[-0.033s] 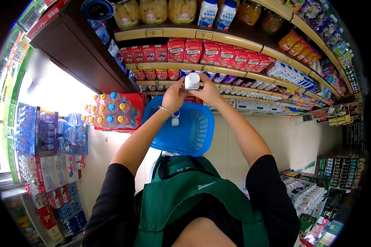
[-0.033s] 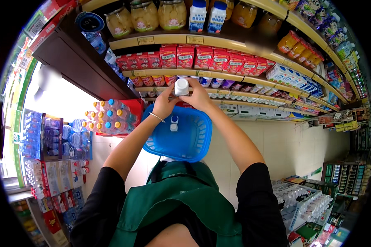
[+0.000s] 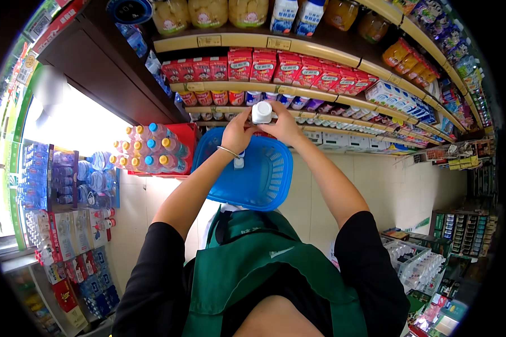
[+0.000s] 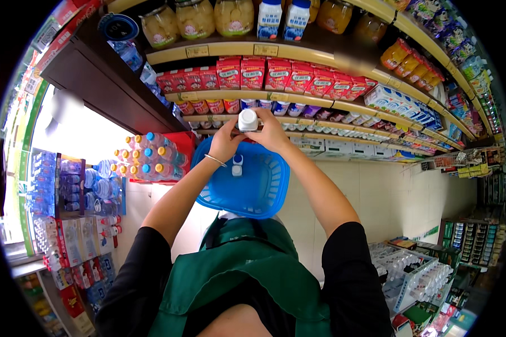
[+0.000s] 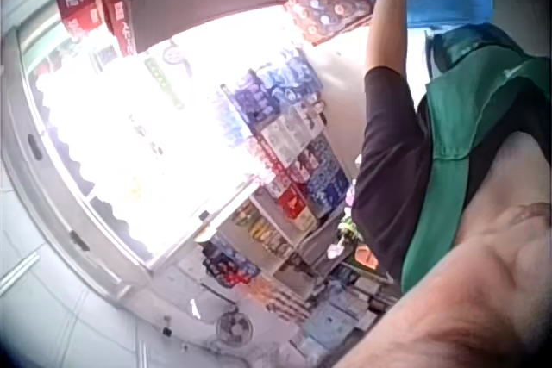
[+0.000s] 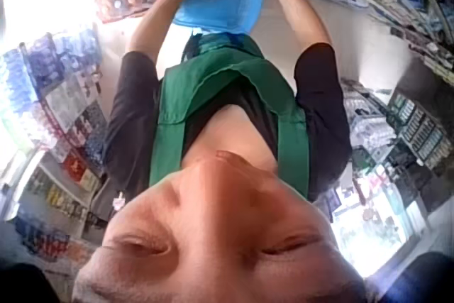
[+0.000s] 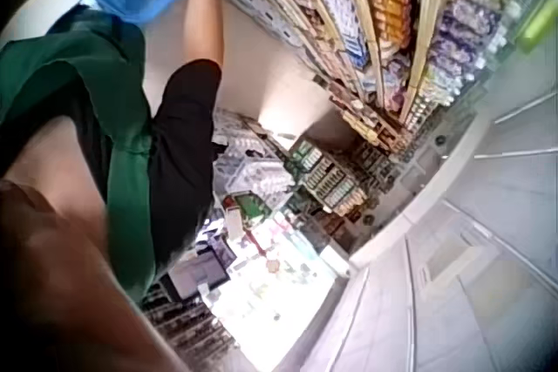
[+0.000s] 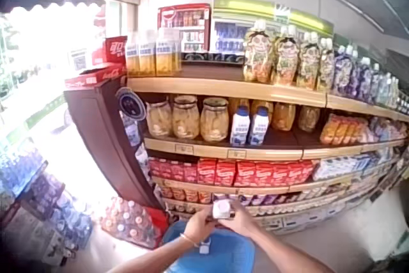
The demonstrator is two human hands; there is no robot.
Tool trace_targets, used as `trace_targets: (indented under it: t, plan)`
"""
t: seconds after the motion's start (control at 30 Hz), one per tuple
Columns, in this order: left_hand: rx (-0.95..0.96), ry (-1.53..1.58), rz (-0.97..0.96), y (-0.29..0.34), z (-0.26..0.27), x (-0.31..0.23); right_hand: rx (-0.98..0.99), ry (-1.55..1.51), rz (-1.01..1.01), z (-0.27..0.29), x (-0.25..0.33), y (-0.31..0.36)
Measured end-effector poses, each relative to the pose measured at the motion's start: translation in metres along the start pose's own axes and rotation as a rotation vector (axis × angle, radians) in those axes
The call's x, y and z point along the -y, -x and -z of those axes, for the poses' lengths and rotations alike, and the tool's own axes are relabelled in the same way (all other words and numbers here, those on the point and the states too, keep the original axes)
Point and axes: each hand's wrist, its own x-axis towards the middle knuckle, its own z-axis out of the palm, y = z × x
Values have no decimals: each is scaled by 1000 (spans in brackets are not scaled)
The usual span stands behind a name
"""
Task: The person repeatedly picks up small bottles and pouches from a blue basket and places them onto a store shelf. They handle the items one by one, arranging them in rows on the shelf. The person also moves some items within the basket to access others.
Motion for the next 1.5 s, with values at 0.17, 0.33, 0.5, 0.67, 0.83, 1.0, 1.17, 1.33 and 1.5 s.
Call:
trace_targets:
  t: [0.17, 0.33, 0.5, 0.67, 0.83, 1.0, 1.17, 1.33, 1.5]
  plan:
    - [48, -79, 103, 35, -43, 53, -19, -46, -155, -51, -61, 54]
    - [68, -171, 242, 71, -95, 113, -13, -37, -323, -104, -121, 107]
    - [105, -73, 366, 95, -141, 176, -31, 65, -469, -150, -170, 133]
    - [116, -31, 545, 104, -176, 226, -17, 95, -542, -201, -231, 150]
    - [94, -37, 576, 110, -200, 278, 22, 89, -558, -236, -268, 160]
    - [116, -39, 631, 106, -203, 281, 47, 93, -602, -246, -285, 163]
    - [90, -52, 650, 98, -196, 267, 138, 174, -653, -226, -266, 150]
    - [25, -52, 588, 91, -172, 226, 144, 205, -461, -180, -203, 128]
    - [-82, 31, 497, 54, -114, 127, 123, 113, -106, -118, -115, 86]
